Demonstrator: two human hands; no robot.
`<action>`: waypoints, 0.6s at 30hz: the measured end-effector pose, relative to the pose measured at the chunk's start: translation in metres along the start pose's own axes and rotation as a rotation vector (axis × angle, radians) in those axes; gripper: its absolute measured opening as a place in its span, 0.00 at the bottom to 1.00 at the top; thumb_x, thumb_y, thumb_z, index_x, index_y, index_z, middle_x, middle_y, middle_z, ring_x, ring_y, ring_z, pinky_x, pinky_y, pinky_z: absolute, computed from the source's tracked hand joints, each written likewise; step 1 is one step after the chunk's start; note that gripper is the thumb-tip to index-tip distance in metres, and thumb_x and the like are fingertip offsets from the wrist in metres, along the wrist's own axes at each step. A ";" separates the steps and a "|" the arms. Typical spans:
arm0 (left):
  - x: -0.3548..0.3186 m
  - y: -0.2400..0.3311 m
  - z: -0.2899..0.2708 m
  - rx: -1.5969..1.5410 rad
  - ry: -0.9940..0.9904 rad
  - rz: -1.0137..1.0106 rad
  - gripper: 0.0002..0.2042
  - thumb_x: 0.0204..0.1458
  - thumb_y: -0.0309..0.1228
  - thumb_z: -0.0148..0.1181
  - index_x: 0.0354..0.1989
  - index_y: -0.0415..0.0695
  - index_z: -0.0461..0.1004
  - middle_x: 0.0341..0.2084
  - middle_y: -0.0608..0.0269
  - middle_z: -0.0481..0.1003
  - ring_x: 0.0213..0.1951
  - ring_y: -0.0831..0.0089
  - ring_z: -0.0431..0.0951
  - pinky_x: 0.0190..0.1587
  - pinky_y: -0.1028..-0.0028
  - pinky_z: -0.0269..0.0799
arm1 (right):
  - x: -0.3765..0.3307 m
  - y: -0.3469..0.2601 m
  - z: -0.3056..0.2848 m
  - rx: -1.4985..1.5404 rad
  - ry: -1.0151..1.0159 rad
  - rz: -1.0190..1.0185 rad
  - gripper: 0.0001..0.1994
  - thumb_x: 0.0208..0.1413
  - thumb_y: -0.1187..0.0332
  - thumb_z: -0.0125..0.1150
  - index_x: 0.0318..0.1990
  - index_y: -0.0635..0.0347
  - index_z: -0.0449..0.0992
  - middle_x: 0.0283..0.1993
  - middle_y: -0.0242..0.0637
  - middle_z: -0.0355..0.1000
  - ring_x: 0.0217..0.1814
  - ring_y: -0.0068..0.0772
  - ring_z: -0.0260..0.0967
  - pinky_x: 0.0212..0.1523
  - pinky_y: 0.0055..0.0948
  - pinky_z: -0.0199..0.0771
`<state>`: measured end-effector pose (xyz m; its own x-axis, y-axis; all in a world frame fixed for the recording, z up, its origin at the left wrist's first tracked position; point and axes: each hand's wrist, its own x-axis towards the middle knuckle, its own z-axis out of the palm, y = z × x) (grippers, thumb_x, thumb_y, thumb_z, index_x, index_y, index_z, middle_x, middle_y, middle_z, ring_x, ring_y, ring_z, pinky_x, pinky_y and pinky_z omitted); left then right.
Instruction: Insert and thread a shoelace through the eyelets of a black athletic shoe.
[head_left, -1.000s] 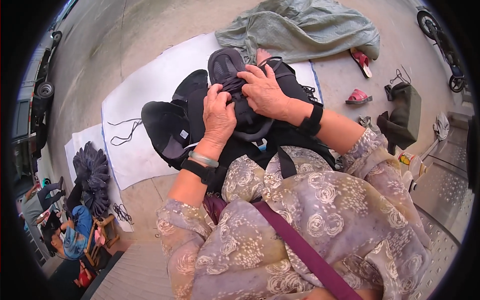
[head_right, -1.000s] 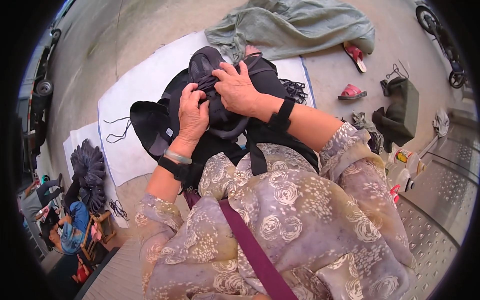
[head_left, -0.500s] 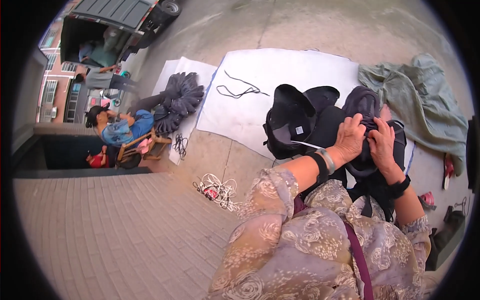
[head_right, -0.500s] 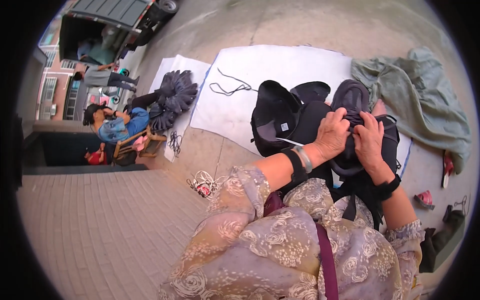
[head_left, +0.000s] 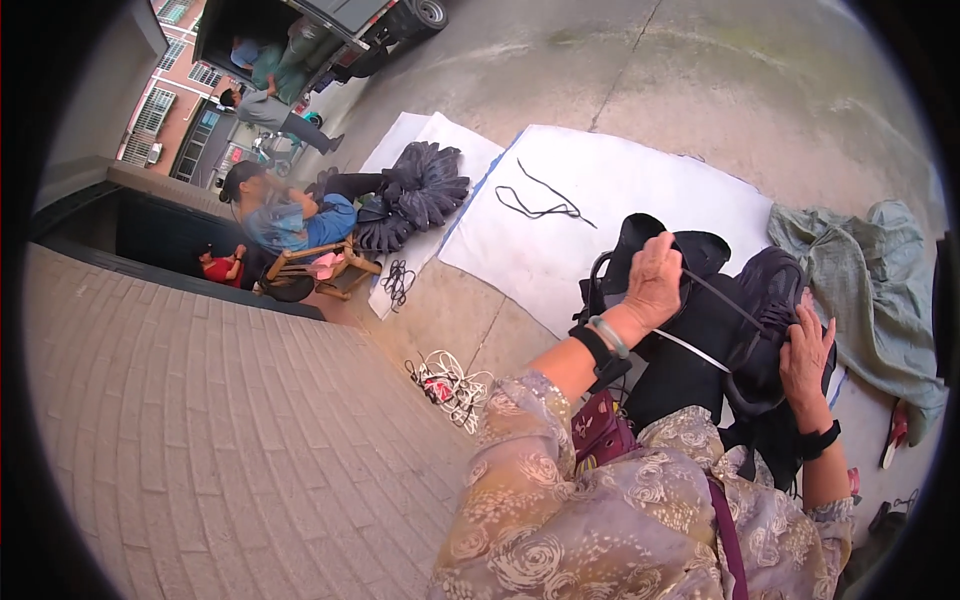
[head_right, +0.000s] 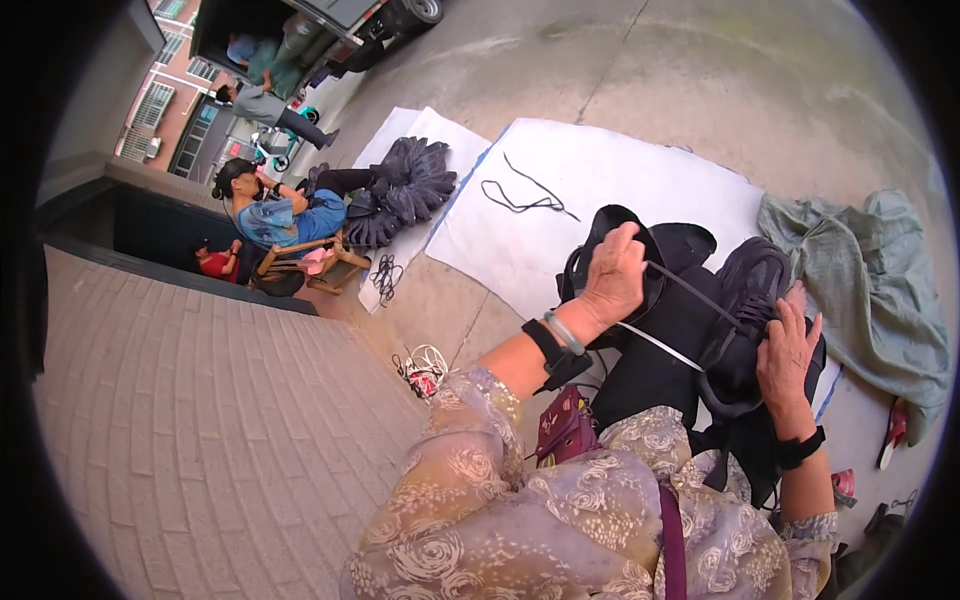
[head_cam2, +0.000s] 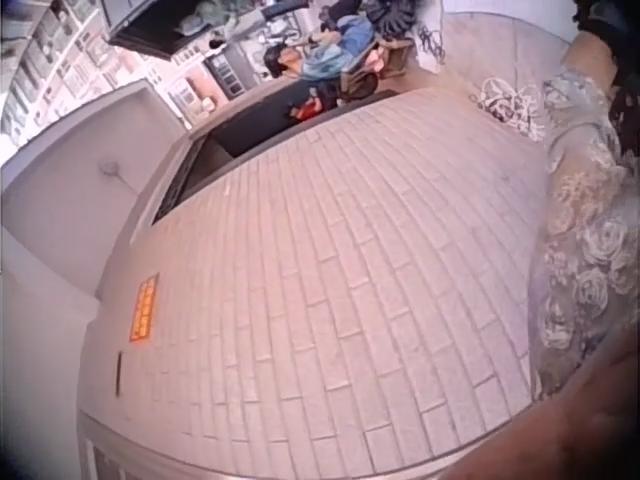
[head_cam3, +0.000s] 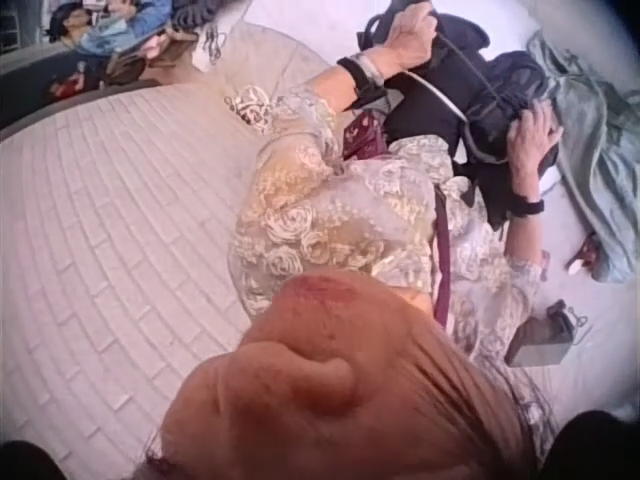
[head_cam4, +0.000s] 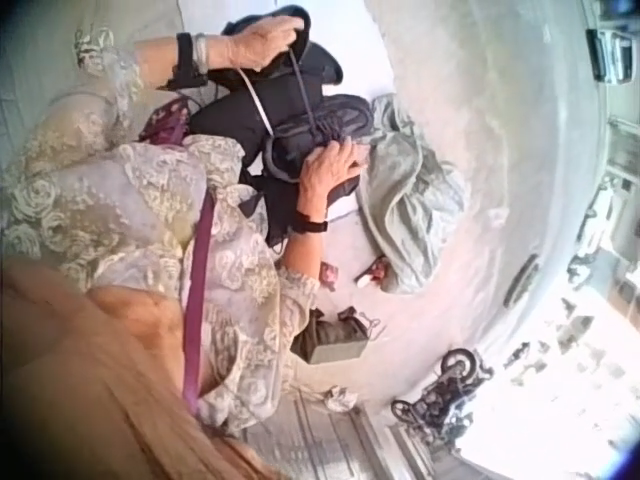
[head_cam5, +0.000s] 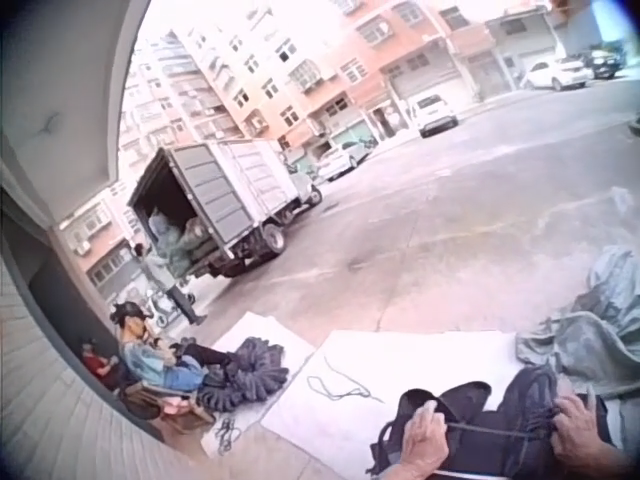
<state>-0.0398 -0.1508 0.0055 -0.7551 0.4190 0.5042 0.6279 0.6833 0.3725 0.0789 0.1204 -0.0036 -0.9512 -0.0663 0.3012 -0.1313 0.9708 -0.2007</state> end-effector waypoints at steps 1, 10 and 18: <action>-0.007 -0.021 -0.016 0.071 -0.043 -0.116 0.09 0.40 0.23 0.55 0.30 0.37 0.65 0.42 0.47 0.64 0.44 0.51 0.66 0.43 0.59 0.63 | 0.004 0.004 0.001 0.004 0.008 -0.009 0.10 0.38 0.79 0.51 0.33 0.62 0.65 0.53 0.43 0.62 0.61 0.43 0.54 0.65 0.54 0.33; -0.020 -0.136 -0.132 0.034 0.045 -0.679 0.16 0.41 0.31 0.63 0.37 0.39 0.66 0.29 0.50 0.73 0.29 0.57 0.75 0.35 0.65 0.70 | -0.009 0.054 0.003 0.450 0.270 0.234 0.04 0.53 0.76 0.51 0.36 0.61 0.68 0.29 0.33 0.66 0.32 0.30 0.64 0.50 0.30 0.60; 0.042 -0.117 -0.235 -0.104 0.702 -0.576 0.36 0.45 0.27 0.60 0.59 0.36 0.44 0.51 0.45 0.63 0.36 0.67 0.74 0.40 0.73 0.69 | -0.019 0.049 0.007 0.755 0.099 0.357 0.04 0.51 0.77 0.55 0.35 0.63 0.68 0.30 0.29 0.65 0.33 0.20 0.60 0.38 0.19 0.62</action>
<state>-0.1005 -0.3539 0.1659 -0.6901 -0.4534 0.5641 0.2293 0.6023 0.7646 0.0891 0.1678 -0.0256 -0.9469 0.2700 0.1746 -0.0122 0.5124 -0.8587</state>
